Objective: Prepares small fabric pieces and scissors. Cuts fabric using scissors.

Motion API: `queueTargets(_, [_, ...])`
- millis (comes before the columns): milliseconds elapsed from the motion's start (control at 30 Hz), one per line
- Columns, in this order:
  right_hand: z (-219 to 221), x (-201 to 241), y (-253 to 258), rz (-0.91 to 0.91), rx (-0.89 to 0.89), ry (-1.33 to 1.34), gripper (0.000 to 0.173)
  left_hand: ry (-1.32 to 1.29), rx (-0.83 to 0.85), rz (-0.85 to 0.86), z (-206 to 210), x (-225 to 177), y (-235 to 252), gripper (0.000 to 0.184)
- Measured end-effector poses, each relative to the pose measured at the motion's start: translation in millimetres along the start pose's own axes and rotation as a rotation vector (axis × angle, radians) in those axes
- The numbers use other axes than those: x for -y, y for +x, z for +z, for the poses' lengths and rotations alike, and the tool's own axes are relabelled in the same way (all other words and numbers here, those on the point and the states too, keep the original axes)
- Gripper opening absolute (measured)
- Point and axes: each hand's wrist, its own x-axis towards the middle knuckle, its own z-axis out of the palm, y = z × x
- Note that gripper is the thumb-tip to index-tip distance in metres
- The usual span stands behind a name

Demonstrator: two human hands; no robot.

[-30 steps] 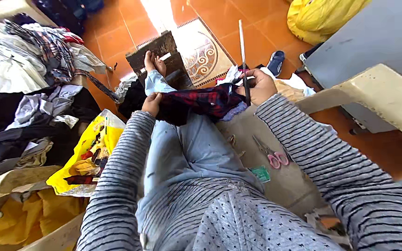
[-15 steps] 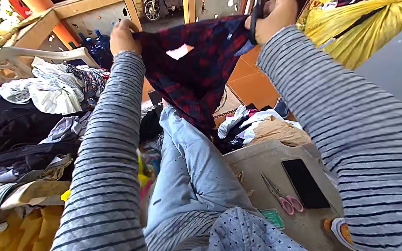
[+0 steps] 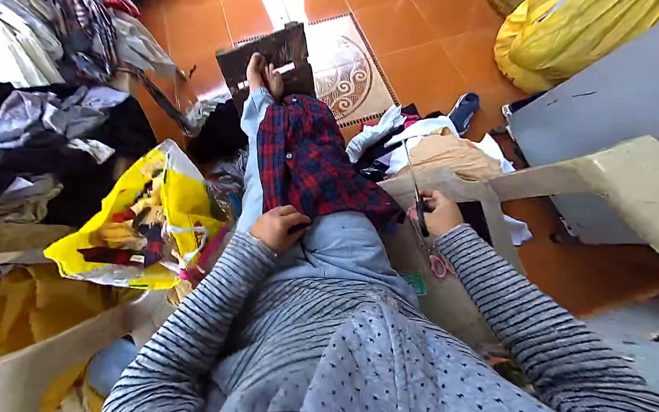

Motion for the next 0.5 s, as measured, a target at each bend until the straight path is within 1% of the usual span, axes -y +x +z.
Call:
queueTargets(67, [1.4,-1.9,-26.9,-0.093,0.061,0.135,0.055,0.004,-0.046,-0.015,-1.5,-3.6,0.4,0.017])
queueTargets(100, [1.3,-0.5,-41.0,-0.162,0.158,0.238,0.048,0.007,-0.064,-0.031,-3.0,-4.0,0.9,0.018])
queueTargets(133, [0.2,3.4,-54.6,-0.204,0.315,0.354,0.046,0.013,-0.079,-0.037,-2.7,-3.1,1.0,0.019])
queueTargets(167, [-0.9,8.4,-66.4,-0.212,0.498,0.448,0.053,0.026,-0.087,-0.028,-0.5,-1.1,0.6,0.021])
queueTargets(200, [-0.7,14.7,-76.4,-0.192,0.663,0.506,0.065,0.045,-0.088,-0.016,2.5,0.5,0.1,0.025])
queueTargets(233, [0.9,22.2,-84.8,-0.173,0.762,0.516,0.070,0.065,-0.089,-0.005,5.4,1.2,-0.1,0.026])
queueTargets(267, [2.8,31.2,-91.2,-0.175,0.782,0.482,0.071,0.083,-0.094,0.000,8.0,1.3,0.0,0.024])
queueTargets(300, [4.6,41.7,-94.8,-0.205,0.728,0.406,0.065,0.092,-0.103,0.003,9.7,1.1,0.3,0.021])
queueTargets(333, [7.5,54.7,-94.6,-0.253,0.612,0.303,0.055,0.092,-0.114,0.002,10.4,1.0,0.9,0.020])
queueTargets(400, [18.9,78.2,-77.1,-0.344,0.358,0.118,0.047,0.097,-0.135,0.002,13.7,4.0,1.1,0.019])
queueTargets(433, [27.2,89.1,-61.6,-0.364,0.266,0.067,0.047,0.097,-0.126,0.001,14.6,5.6,1.2,0.019])
queueTargets(500, [46.7,114.7,-23.6,-0.364,0.153,-0.015,0.054,0.094,-0.096,-0.003,13.6,6.7,2.4,0.019])
